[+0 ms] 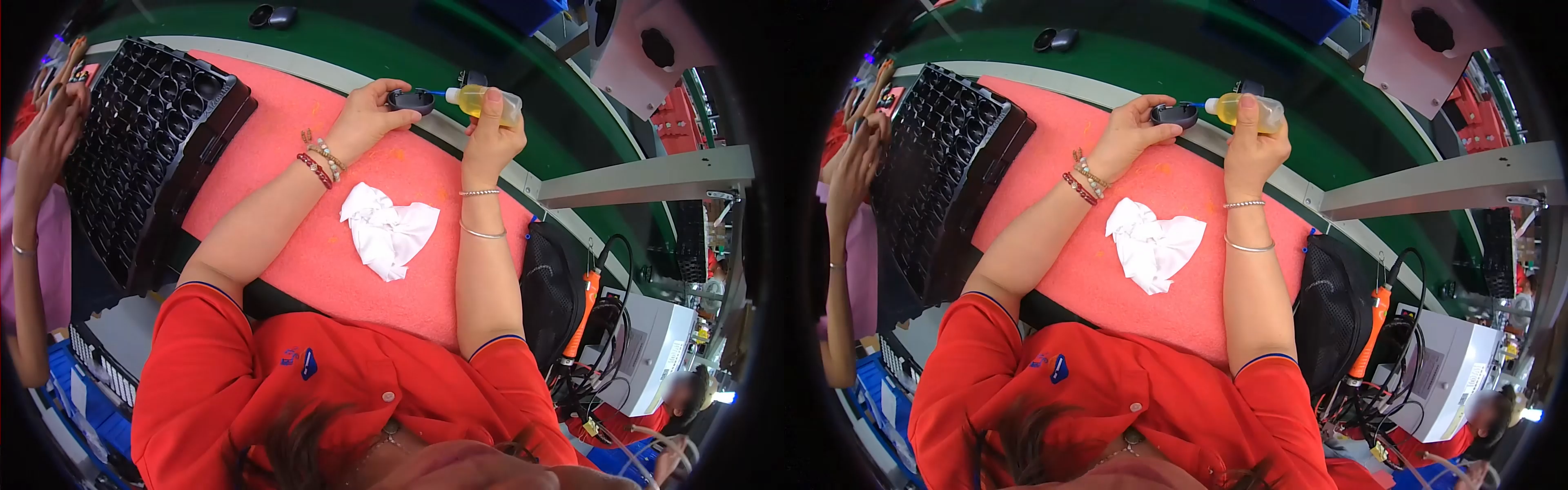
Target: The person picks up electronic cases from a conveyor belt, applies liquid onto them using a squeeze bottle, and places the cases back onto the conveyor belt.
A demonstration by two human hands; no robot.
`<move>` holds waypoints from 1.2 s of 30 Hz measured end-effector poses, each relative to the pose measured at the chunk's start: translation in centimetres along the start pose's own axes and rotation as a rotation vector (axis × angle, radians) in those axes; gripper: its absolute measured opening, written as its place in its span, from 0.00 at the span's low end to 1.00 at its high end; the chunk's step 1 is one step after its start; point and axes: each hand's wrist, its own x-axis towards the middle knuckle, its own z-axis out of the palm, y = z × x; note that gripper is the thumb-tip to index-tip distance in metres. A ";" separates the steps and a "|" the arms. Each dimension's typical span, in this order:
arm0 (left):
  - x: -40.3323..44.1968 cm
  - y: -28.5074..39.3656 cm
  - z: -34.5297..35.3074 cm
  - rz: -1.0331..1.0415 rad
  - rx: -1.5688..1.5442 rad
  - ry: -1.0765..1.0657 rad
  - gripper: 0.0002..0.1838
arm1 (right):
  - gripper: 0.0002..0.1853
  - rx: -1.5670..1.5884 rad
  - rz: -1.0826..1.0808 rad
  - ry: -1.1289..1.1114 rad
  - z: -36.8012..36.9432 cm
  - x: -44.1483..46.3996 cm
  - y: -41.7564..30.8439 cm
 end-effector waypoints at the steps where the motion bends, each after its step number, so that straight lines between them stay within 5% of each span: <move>1: 0.1 0.0 0.0 -0.003 0.003 0.002 0.24 | 0.20 -0.019 -0.010 -0.001 0.0 0.0 0.2; 26: -0.1 -0.1 0.2 0.024 0.036 0.012 0.24 | 0.18 -0.125 -0.176 -0.018 -0.2 0.6 1.4; 36: 4.9 0.5 1.8 -0.051 0.203 0.070 0.23 | 0.23 0.498 0.248 0.401 -3.5 3.6 -0.4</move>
